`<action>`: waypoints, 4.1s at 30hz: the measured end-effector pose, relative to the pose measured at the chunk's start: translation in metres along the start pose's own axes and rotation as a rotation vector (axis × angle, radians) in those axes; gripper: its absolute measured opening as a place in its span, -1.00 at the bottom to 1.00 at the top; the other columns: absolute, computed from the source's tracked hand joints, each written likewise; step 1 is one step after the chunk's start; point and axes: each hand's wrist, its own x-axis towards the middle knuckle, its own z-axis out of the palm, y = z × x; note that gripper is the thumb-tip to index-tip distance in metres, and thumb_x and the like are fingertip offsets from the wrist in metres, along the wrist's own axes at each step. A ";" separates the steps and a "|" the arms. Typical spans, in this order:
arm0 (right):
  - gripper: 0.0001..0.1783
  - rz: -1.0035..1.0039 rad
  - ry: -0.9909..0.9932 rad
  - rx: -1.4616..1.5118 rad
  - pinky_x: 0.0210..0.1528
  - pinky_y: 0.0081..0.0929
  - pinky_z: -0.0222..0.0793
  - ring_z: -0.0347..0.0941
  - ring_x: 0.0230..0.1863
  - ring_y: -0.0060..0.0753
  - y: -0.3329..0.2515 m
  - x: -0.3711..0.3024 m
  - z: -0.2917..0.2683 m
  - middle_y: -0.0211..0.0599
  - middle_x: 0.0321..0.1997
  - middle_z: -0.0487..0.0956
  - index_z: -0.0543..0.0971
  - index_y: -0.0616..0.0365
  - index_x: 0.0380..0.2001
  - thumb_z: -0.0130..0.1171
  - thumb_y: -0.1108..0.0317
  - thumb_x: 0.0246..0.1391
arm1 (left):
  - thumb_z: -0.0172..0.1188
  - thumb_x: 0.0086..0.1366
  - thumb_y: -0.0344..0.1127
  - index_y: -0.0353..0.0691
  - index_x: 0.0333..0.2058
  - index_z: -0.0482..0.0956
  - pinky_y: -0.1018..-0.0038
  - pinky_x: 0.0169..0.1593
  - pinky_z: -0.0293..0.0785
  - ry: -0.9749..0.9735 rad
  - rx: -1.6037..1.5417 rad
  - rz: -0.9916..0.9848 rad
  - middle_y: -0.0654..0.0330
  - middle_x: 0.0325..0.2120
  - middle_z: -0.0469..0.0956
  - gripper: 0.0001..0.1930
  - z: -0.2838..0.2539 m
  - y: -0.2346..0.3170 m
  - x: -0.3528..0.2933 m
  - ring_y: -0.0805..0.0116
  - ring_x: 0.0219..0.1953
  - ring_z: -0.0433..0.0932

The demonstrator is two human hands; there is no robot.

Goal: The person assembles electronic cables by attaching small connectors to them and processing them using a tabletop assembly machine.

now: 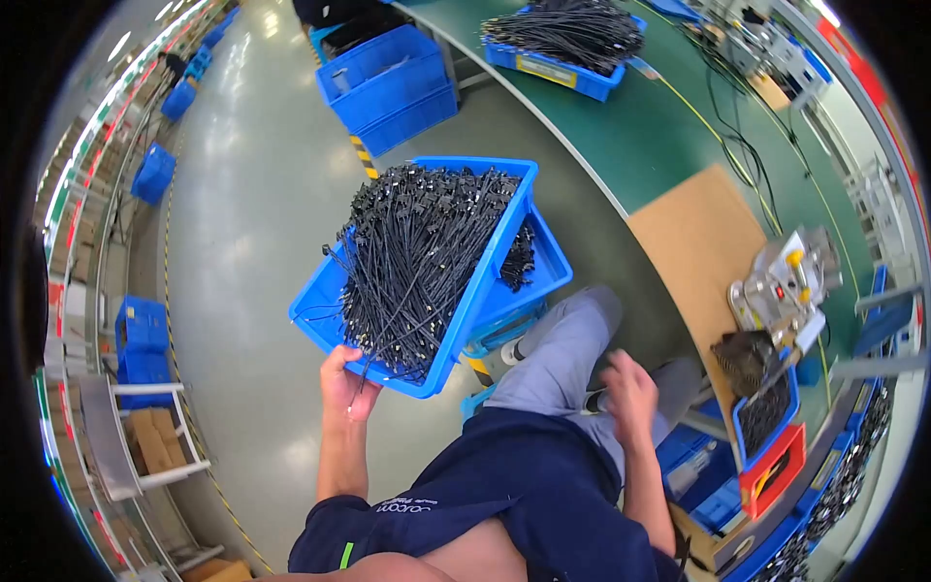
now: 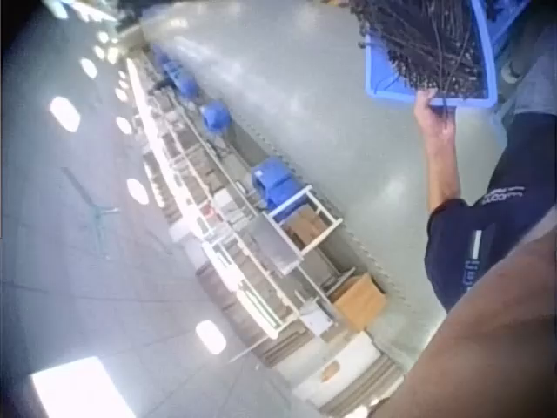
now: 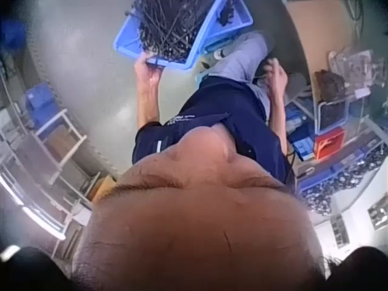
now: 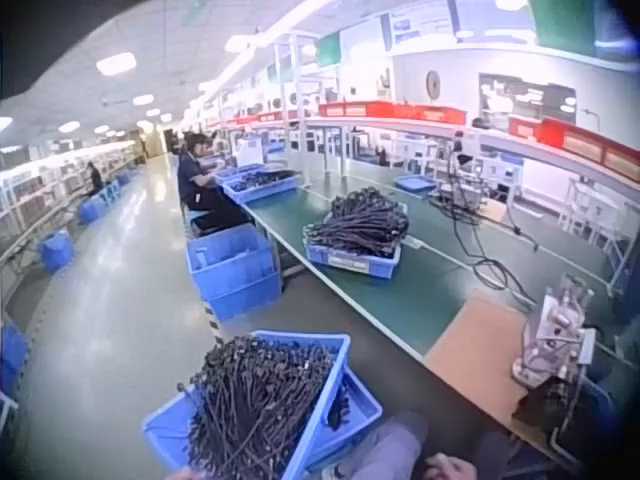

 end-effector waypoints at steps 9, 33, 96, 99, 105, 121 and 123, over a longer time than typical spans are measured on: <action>-0.39 0.015 -0.648 0.174 -0.63 -0.64 -0.10 0.10 -0.60 -0.78 -0.043 -0.019 0.158 -0.57 -0.36 0.37 0.40 0.05 0.05 0.46 -0.02 0.14 | 0.17 0.07 -0.43 -0.42 0.33 0.32 -0.03 0.32 0.49 -0.129 0.060 0.000 -0.02 0.18 0.56 -0.24 -0.006 -0.001 -0.034 -0.05 0.20 0.57; -0.47 -0.412 -0.226 0.494 -0.66 -0.63 -0.07 0.12 -0.65 -0.76 -0.074 -0.095 0.126 -0.63 -0.47 0.33 0.40 -0.06 -0.18 0.52 -0.02 0.05 | 0.15 0.15 -0.43 -0.31 -0.11 0.54 0.06 -0.11 0.74 -0.582 0.185 -0.161 0.04 -0.19 0.67 -0.70 0.088 0.050 0.017 0.05 -0.20 0.72; -0.68 -0.334 0.191 0.310 -0.53 -0.70 0.08 0.18 -0.57 -0.84 0.140 0.003 0.155 -0.40 -0.29 0.69 0.62 0.23 0.02 0.02 0.21 0.54 | 0.18 0.54 -0.21 -0.34 -0.16 0.48 0.28 -0.16 0.77 -0.671 0.149 0.372 0.13 -0.32 0.60 -0.74 0.302 0.076 0.398 0.32 -0.34 0.64; -0.68 -0.321 0.205 0.346 -0.54 -0.70 0.08 0.17 -0.58 -0.84 0.139 -0.002 0.146 -0.39 -0.31 0.69 0.62 0.23 0.01 0.01 0.22 0.54 | 0.21 0.51 -0.27 -0.28 -0.23 0.42 0.20 -0.17 0.79 -0.609 0.081 0.412 0.18 -0.43 0.56 -0.78 0.305 0.093 0.421 0.36 -0.44 0.62; -0.69 -0.310 0.209 0.410 -0.59 -0.72 0.05 0.17 -0.62 -0.83 0.155 -0.012 0.129 -0.37 -0.32 0.69 0.61 0.19 0.01 0.00 0.21 0.55 | 0.23 0.46 -0.31 -0.20 -0.28 0.45 0.28 -0.22 0.73 -0.496 -0.014 0.380 0.29 -0.57 0.45 -0.84 0.292 0.124 0.453 0.45 -0.52 0.49; -0.66 -0.267 0.169 0.343 -0.68 -0.69 -0.05 0.07 -0.70 -0.82 0.172 -0.013 0.121 -0.34 -0.30 0.67 0.59 0.14 0.02 0.00 0.11 0.55 | 0.15 0.54 -0.32 -0.14 -0.24 0.40 0.37 -0.29 0.63 -0.488 -0.093 0.521 0.38 -0.51 0.38 -0.86 0.210 0.091 0.371 0.55 -0.50 0.40; -0.66 -0.252 0.185 0.349 -0.68 -0.70 -0.05 0.08 -0.69 -0.82 0.175 -0.019 0.122 -0.34 -0.30 0.67 0.58 0.14 0.02 0.00 0.10 0.55 | 0.15 0.54 -0.31 -0.14 -0.24 0.40 0.36 -0.28 0.63 -0.486 -0.081 0.518 0.38 -0.51 0.38 -0.86 0.210 0.095 0.379 0.56 -0.50 0.39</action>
